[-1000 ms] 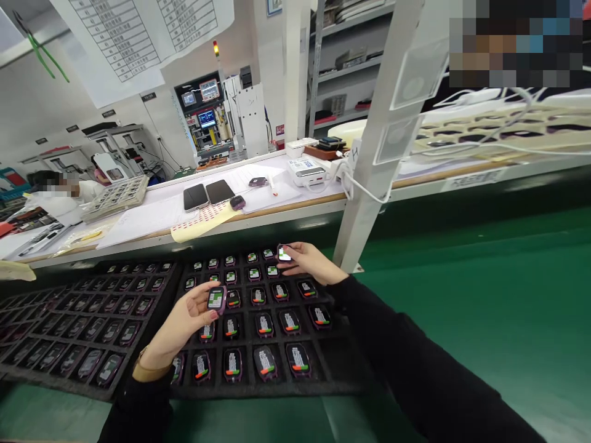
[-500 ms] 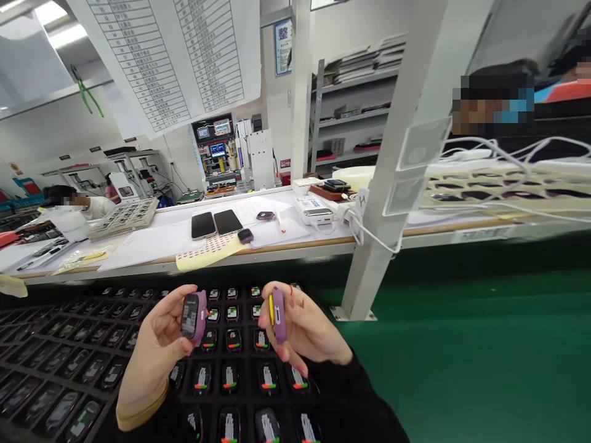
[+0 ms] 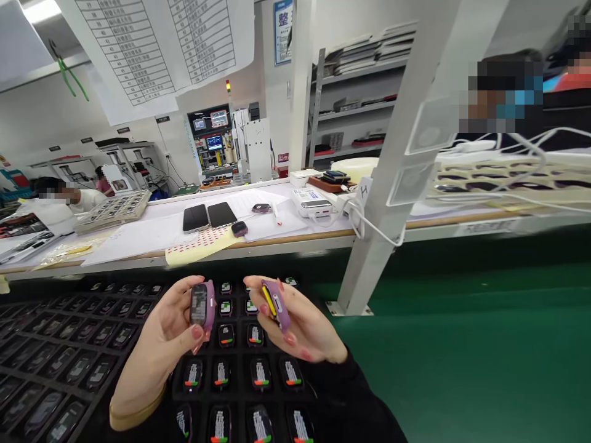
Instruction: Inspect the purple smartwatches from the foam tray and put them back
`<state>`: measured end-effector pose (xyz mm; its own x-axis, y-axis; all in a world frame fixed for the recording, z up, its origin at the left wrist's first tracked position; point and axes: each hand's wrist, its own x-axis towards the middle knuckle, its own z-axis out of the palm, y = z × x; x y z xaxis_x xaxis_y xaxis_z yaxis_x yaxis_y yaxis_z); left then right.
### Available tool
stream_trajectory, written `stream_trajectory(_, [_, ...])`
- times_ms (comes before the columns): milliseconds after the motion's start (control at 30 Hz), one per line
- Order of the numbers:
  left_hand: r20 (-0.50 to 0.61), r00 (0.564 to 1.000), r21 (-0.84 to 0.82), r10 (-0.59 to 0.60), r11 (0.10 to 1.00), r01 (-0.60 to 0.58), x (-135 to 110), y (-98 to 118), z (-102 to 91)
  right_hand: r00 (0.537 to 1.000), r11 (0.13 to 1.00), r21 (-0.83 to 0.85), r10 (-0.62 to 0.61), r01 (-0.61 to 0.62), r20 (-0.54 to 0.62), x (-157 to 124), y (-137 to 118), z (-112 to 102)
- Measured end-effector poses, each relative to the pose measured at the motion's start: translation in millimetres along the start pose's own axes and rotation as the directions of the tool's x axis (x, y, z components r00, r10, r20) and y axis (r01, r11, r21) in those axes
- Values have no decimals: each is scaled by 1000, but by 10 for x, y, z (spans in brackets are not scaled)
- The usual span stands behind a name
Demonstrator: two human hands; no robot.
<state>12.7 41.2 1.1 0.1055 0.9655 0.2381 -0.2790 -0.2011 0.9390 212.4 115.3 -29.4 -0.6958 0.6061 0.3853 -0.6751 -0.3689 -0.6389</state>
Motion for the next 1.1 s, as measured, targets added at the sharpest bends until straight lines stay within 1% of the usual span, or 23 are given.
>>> stream_trajectory(100, [7,999,72,-31,997,31,36,-81,31,999,999,22,30,-30,-21,20,11,14])
stream_trajectory(167, [-13,999,173,-31,984,33,42,-125,79,998,998,8,57,-57,-34,33,17,21])
stream_trajectory(200, [-38,999,252,-19,967,28,39,-142,111,996,997,-5,74,-74,-42,38,22,23])
stream_trajectory(233, [-72,997,350,9,937,17,34,-154,147,995,996,-18,91,-92,-49,42,28,23])
stream_trajectory(300, [-143,984,548,104,837,-9,23,-170,220,991,993,-30,116,-118,-60,43,43,18])
stream_trajectory(367, [-192,957,675,218,737,-33,15,-181,279,990,990,-37,133,-134,-52,37,59,7])
stream_trajectory(400, [-205,944,708,260,705,-41,14,-186,301,989,989,-42,137,-139,-47,31,67,-1])
stream_trajectory(500, [-223,917,747,330,662,-57,15,-201,336,986,986,-74,146,-152,-78,17,84,-23])
stream_trajectory(600, [-228,894,764,386,640,-81,19,-212,354,980,983,-103,136,-152,-147,19,95,-31])
stream_trajectory(700, [-210,880,798,426,594,-97,24,-224,365,974,981,-122,126,-150,-187,34,102,-23])
stream_trajectory(800, [-162,883,842,440,529,-109,31,-244,367,976,981,-122,127,-150,-175,48,105,-17])
stream_trajectory(900, [-115,873,866,474,478,-146,36,-272,366,979,982,-117,126,-146,-161,50,115,-25])
stream_trajectory(1000, [-107,877,862,469,484,-154,39,-290,369,982,985,-96,127,-141,-143,46,142,-47])
stream_trajectory(1100, [-138,896,827,422,546,-129,40,-290,374,984,986,-69,141,-149,-112,45,178,-63])
